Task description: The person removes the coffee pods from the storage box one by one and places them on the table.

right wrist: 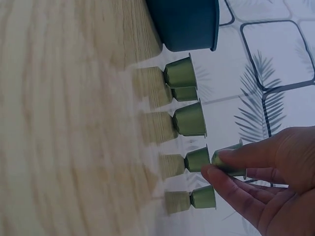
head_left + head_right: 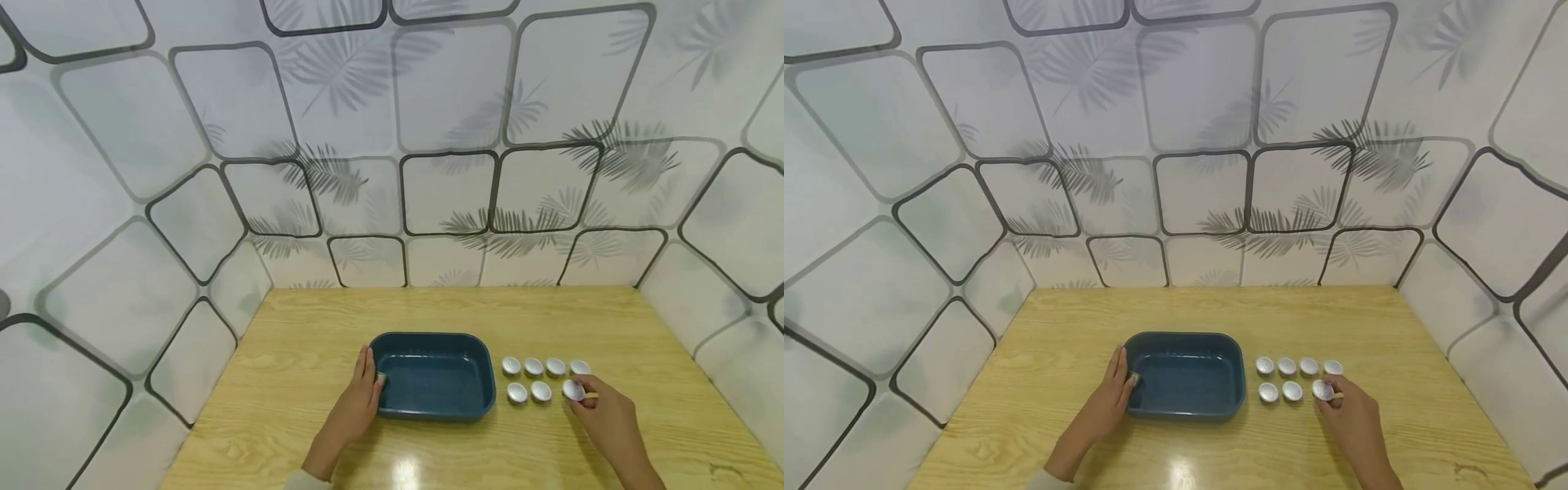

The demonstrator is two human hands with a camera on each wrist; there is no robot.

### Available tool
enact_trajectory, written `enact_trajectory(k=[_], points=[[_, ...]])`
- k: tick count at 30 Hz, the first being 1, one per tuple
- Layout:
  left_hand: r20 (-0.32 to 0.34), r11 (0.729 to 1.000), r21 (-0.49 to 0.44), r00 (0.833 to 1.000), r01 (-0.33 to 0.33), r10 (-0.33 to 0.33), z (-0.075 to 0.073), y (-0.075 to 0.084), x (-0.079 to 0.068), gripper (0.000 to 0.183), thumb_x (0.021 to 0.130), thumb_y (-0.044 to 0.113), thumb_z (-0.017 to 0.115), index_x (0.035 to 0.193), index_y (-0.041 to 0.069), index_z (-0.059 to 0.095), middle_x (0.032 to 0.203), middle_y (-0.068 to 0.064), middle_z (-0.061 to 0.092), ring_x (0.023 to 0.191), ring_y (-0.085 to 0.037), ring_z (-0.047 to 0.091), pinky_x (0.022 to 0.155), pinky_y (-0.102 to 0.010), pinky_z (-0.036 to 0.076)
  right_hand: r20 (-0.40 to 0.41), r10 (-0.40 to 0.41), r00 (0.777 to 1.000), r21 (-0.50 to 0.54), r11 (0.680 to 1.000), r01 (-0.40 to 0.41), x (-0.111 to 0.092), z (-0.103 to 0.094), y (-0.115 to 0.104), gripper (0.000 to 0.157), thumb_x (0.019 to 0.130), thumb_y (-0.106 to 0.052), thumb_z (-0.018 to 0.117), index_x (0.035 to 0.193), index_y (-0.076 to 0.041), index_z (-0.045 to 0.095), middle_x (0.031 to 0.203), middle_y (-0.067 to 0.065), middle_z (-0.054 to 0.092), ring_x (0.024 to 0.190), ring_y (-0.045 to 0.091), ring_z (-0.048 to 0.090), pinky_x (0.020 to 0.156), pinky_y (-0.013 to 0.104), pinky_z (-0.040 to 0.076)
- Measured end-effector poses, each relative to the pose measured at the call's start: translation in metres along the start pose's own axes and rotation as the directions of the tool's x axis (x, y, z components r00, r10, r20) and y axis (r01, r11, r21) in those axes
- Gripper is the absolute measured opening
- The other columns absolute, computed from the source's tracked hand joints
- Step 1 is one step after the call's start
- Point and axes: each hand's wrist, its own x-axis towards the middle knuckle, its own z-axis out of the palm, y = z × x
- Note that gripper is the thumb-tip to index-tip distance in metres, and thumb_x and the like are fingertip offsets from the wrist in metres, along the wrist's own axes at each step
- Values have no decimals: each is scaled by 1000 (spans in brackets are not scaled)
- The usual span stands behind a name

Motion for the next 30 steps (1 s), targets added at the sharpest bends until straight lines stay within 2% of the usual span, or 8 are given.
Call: enact_trajectory(k=[11, 18, 30], points=[[17, 1000, -1, 1000, -3, 3, -2, 2, 1, 63, 112, 21, 38, 157, -14, 10, 165, -30, 1, 144, -45, 33, 107, -52, 43, 30, -65, 997, -52, 996, 66, 4, 5, 2, 42, 83, 5, 78, 121, 15, 61, 104, 33, 66, 75, 28, 72, 56, 26, 56], [16, 1000, 0, 1000, -4, 4, -1, 1, 2, 63, 112, 22, 37, 156, -14, 10, 166, -29, 0, 144, -44, 35, 107, -50, 44, 18, -104, 994, -88, 991, 105, 6, 7, 3, 42, 81, 8, 79, 118, 15, 62, 101, 31, 67, 73, 26, 71, 54, 25, 53], [16, 1000, 2, 1000, 5, -5, 0, 0, 1, 62, 112, 22, 37, 156, -14, 11, 166, -28, 0, 145, -44, 34, 107, -51, 43, 43, -90, 995, -100, 991, 94, 7, 10, 4, 37, 81, 4, 80, 114, 11, 65, 97, 26, 71, 73, 25, 71, 57, 29, 53]])
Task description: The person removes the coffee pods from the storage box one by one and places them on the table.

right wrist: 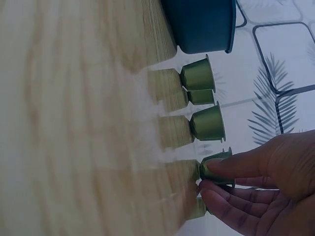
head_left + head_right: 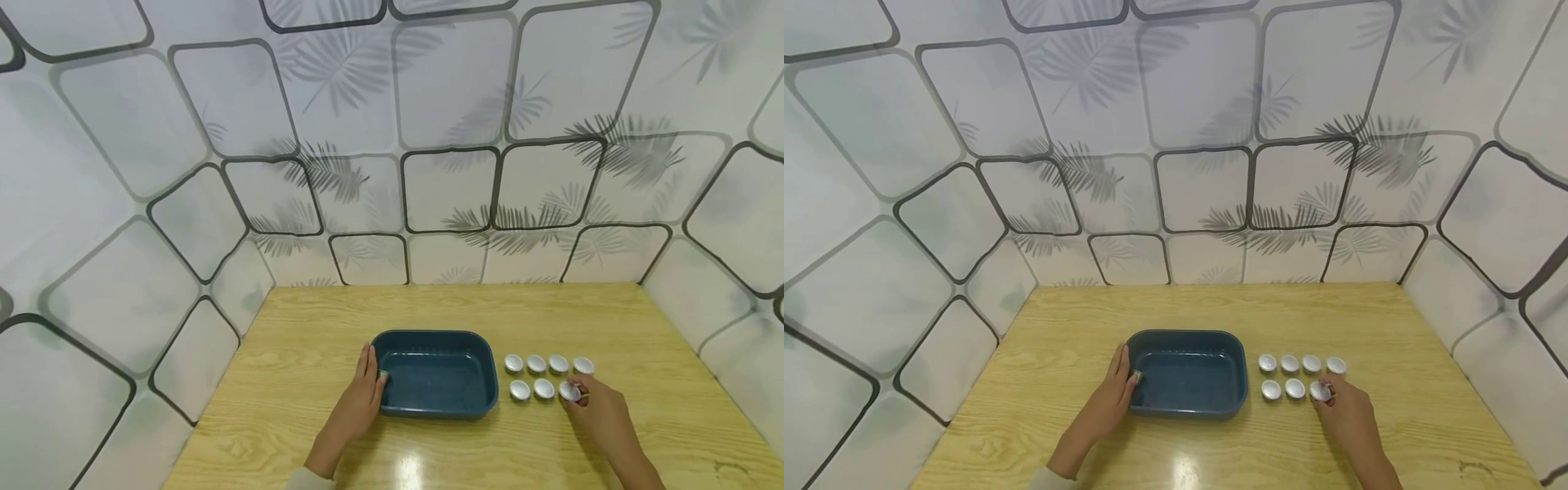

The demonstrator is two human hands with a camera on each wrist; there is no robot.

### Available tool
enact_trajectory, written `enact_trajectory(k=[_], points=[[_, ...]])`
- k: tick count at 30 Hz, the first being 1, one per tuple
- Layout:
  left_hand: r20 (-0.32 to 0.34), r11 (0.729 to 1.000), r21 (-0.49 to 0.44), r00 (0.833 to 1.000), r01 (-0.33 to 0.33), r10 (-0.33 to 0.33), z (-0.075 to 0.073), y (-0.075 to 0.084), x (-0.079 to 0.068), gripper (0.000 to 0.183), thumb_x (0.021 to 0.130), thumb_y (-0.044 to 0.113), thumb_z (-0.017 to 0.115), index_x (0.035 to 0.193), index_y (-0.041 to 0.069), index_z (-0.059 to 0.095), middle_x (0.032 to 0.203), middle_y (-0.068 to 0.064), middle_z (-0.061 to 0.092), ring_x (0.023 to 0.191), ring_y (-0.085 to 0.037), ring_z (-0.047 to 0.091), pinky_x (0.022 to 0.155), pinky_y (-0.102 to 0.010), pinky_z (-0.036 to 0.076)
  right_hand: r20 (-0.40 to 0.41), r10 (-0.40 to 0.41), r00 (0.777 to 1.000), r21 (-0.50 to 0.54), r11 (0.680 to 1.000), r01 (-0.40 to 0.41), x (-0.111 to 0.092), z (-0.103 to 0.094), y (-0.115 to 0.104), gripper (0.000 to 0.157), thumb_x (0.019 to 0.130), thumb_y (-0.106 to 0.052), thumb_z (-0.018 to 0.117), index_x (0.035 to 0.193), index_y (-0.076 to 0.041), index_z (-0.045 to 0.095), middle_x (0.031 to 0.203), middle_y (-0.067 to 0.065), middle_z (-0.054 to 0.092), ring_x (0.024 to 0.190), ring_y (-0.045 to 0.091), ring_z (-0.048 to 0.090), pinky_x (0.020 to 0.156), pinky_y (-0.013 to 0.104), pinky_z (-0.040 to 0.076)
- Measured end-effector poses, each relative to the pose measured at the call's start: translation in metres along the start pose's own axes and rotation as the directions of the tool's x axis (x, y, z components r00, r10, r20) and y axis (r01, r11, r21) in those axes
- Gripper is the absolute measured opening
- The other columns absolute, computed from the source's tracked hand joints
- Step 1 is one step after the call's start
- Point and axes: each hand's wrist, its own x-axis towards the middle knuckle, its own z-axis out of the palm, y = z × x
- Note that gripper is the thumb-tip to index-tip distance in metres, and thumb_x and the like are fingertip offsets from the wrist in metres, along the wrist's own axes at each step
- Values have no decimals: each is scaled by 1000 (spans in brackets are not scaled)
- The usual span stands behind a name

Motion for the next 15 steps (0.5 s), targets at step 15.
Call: enact_trajectory(k=[15], points=[[-4, 1000, 9, 1000, -4, 4, 2, -3, 1, 62, 113, 22, 36, 157, -13, 10, 166, -28, 0, 144, -44, 35, 107, -51, 43, 10, -11, 1000, -18, 1000, 11, 6, 2, 6, 39, 80, 4, 80, 115, 13, 64, 97, 27, 71, 74, 27, 70, 61, 38, 56]])
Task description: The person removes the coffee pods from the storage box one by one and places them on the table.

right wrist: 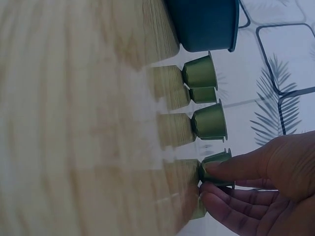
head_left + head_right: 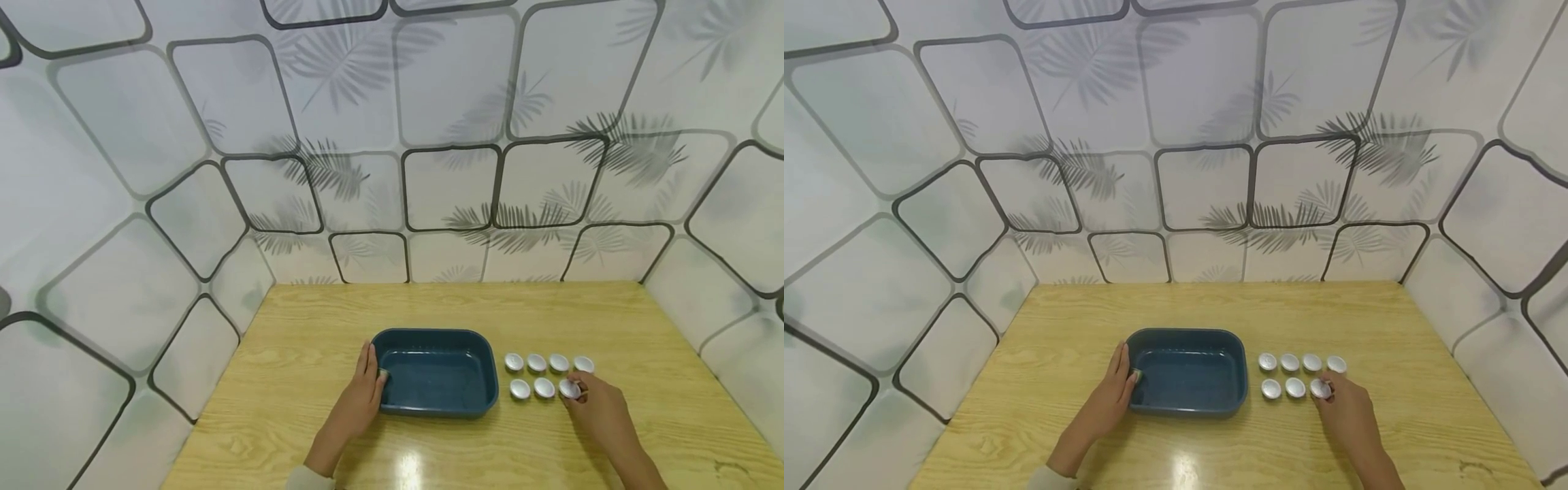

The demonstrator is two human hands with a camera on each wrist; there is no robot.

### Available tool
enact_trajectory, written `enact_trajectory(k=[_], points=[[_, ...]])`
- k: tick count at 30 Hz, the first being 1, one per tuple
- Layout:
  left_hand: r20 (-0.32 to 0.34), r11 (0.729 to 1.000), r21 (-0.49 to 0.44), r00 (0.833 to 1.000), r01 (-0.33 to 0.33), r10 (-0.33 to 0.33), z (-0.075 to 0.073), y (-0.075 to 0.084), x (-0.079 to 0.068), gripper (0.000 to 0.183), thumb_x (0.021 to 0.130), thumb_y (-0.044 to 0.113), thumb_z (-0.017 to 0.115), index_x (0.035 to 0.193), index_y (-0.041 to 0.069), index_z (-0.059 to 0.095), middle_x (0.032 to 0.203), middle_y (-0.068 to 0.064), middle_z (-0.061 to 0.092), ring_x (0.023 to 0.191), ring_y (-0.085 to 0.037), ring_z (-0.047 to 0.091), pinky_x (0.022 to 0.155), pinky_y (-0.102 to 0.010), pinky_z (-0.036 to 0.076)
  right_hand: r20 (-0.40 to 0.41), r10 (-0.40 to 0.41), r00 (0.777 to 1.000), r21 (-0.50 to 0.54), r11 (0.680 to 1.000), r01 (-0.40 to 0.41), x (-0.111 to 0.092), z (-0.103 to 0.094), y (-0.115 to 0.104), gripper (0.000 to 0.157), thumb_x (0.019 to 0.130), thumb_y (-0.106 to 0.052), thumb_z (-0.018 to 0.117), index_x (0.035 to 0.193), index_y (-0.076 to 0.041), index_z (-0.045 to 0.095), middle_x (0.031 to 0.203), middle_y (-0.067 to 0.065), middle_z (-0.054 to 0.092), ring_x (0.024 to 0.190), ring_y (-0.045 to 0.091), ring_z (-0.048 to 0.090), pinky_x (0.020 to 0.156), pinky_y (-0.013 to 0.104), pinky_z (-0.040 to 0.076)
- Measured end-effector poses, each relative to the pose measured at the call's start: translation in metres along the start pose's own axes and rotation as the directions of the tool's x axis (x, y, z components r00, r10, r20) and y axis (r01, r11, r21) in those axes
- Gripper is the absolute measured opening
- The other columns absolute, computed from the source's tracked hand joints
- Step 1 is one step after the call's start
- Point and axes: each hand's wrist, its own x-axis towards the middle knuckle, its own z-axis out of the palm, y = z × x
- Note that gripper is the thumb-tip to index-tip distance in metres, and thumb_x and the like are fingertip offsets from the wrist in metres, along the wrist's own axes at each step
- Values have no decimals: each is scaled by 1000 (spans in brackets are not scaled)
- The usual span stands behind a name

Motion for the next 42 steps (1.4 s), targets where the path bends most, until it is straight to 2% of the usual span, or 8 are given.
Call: enact_trajectory(k=[10, 19, 28, 36, 42], points=[[-7, 1000, 5, 1000, -6, 6, 1, -1, 0, 63, 112, 21, 37, 157, -13, 9, 166, -29, 0, 144, -44, 35, 107, -50, 43, 16, -4, 1000, 11, 1000, 4, -1, -2, -1, 42, 79, 5, 80, 116, 13, 63, 97, 25, 71, 75, 25, 69, 60, 35, 55], [-2, 1000, -3, 1000, -1, 1, 1, 0, 0, 62, 112, 20, 37, 157, -13, 9, 166, -28, 0, 145, -43, 33, 108, -50, 42, 18, 2, 1000, 26, 1000, -2, -3, -4, -4, 52, 77, 8, 82, 123, 16, 59, 97, 27, 70, 74, 25, 70, 60, 32, 57], [1, 1000, -28, 1000, 7, -7, -1, 2, 0, 62, 112, 21, 37, 157, -12, 8, 166, -27, -1, 147, -42, 28, 111, -51, 39, 38, 22, 999, 40, 999, -24, -15, -11, -7, 62, 79, 7, 80, 133, 17, 50, 100, 34, 68, 80, 38, 73, 62, 38, 60], [-5, 999, -36, 1000, -2, 1, 1, -3, 0, 62, 113, 21, 36, 157, -12, 8, 166, -27, -2, 147, -43, 29, 110, -51, 40, -7, 54, 999, 13, 998, -54, -23, -18, -15, 60, 81, 6, 78, 132, 19, 50, 99, 33, 68, 79, 38, 72, 59, 35, 59], [-2, 999, -39, 1000, -3, 3, 2, -2, 0, 62, 112, 20, 37, 157, -13, 7, 166, -27, -3, 148, -42, 28, 110, -51, 40, -15, 88, 996, -21, 996, -88, -27, -24, -22, 56, 83, 4, 77, 131, 18, 52, 99, 32, 68, 81, 37, 71, 59, 38, 59]])
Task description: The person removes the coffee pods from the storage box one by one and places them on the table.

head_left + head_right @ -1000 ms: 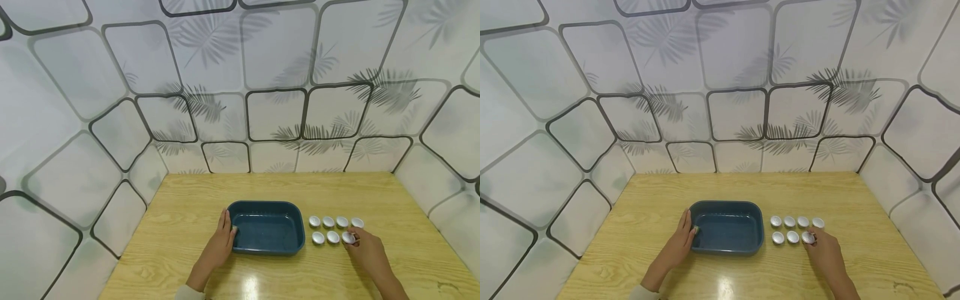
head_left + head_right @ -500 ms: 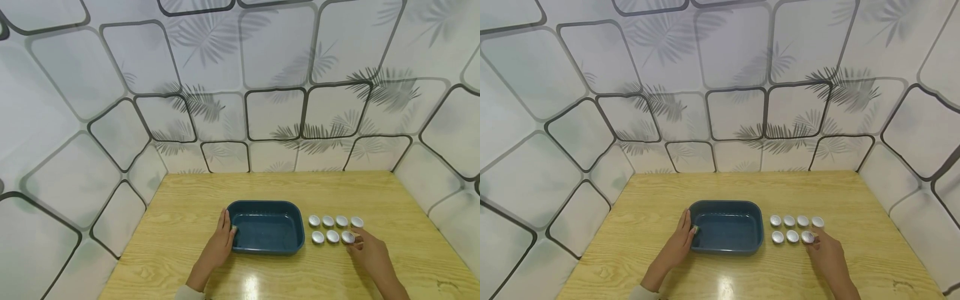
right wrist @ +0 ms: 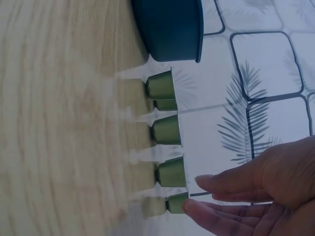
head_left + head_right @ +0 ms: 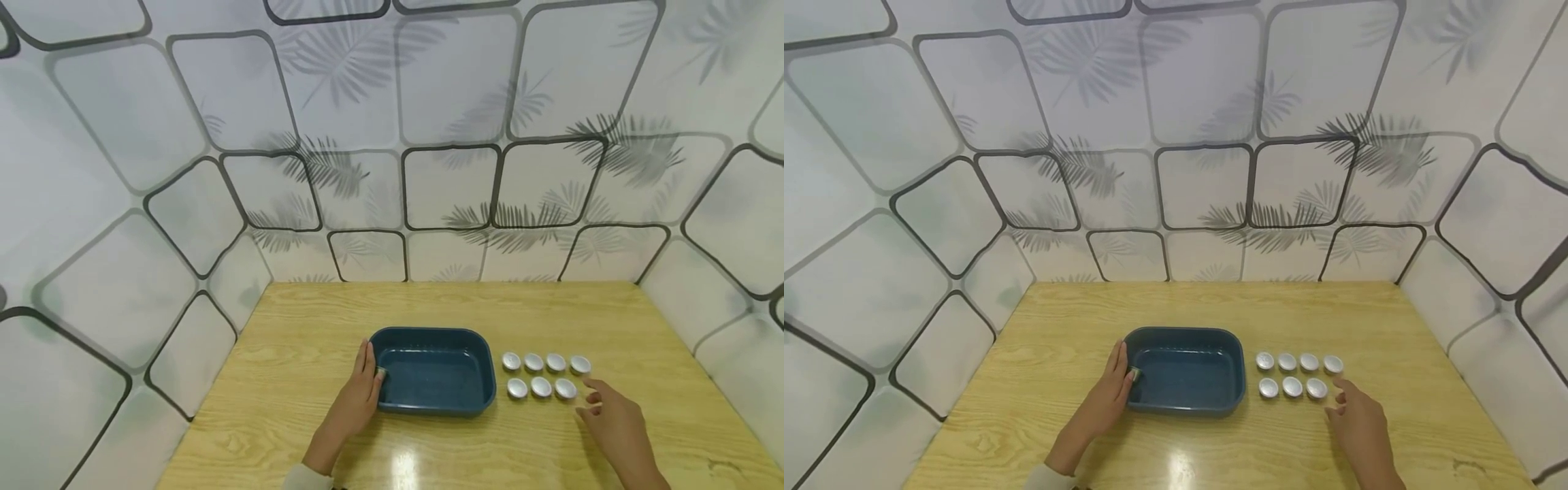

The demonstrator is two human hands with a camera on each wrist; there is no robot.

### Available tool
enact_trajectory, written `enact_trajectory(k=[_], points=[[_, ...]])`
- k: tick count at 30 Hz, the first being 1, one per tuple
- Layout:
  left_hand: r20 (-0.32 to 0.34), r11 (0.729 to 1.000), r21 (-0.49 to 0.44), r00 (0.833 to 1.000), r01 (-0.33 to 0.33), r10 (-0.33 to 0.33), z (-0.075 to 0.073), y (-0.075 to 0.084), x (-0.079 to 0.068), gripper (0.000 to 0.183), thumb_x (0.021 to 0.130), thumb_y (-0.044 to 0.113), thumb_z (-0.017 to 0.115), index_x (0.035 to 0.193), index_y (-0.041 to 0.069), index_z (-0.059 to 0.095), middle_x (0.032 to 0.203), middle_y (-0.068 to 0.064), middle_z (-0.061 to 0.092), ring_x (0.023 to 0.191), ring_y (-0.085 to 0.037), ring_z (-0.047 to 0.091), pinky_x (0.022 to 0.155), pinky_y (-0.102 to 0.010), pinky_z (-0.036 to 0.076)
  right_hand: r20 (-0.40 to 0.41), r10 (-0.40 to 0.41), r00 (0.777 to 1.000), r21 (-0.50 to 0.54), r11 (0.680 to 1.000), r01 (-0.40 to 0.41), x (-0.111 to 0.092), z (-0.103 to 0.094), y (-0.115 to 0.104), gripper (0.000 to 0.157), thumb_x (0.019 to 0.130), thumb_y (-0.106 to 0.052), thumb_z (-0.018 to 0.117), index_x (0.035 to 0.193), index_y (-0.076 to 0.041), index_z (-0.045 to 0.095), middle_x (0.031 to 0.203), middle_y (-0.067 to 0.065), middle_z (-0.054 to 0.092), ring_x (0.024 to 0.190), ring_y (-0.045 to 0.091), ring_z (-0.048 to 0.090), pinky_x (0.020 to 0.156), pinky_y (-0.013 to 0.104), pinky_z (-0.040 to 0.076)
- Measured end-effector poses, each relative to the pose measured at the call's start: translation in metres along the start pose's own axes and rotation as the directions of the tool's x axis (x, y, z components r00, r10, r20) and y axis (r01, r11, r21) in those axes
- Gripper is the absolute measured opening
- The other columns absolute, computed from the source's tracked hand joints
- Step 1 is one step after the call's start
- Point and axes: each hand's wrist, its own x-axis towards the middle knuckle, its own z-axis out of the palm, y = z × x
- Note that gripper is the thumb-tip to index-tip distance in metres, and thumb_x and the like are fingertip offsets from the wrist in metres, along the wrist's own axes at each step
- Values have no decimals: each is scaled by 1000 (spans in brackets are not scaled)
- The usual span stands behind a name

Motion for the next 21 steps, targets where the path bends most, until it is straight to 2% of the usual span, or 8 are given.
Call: enact_trajectory(k=[6, 10, 14, 21], points=[[-3, 1000, 6, 1000, -6, 6, 0, 1, -1, 63, 112, 20, 37, 157, -13, 8, 166, -28, -3, 148, -43, 27, 111, -51, 39, -35, -22, 999, -31, 999, 21, -5, -5, -10, 47, 89, -4, 74, 127, 17, 55, 100, 33, 68, 79, 38, 71, 58, 42, 58], [-9, 1000, 2, 1000, -7, 7, 0, 1, -2, 62, 112, 20, 37, 157, -13, 8, 166, -28, -2, 148, -42, 26, 111, -51, 38, -13, 21, 1000, -35, 999, -21, -4, -7, -22, 48, 97, -17, 68, 128, 16, 55, 109, 36, 65, 85, 42, 71, 61, 46, 58], [-8, 1000, 6, 1000, -13, 13, 1, 0, -2, 62, 112, 20, 37, 157, -13, 8, 166, -28, -2, 149, -43, 25, 111, -52, 38, 11, 44, 999, -21, 999, -44, -4, -5, -33, 50, 99, -20, 66, 131, 16, 54, 117, 36, 63, 92, 44, 70, 64, 46, 59], [-13, 1000, 22, 1000, -8, 9, 1, -3, -1, 62, 113, 22, 36, 157, -12, 9, 166, -27, -1, 148, -41, 27, 111, -51, 40, -89, -38, 995, -5, 999, 38, -3, 7, -47, 41, 95, -14, 70, 124, 14, 61, 113, 29, 68, 86, 36, 71, 57, 40, 57]])
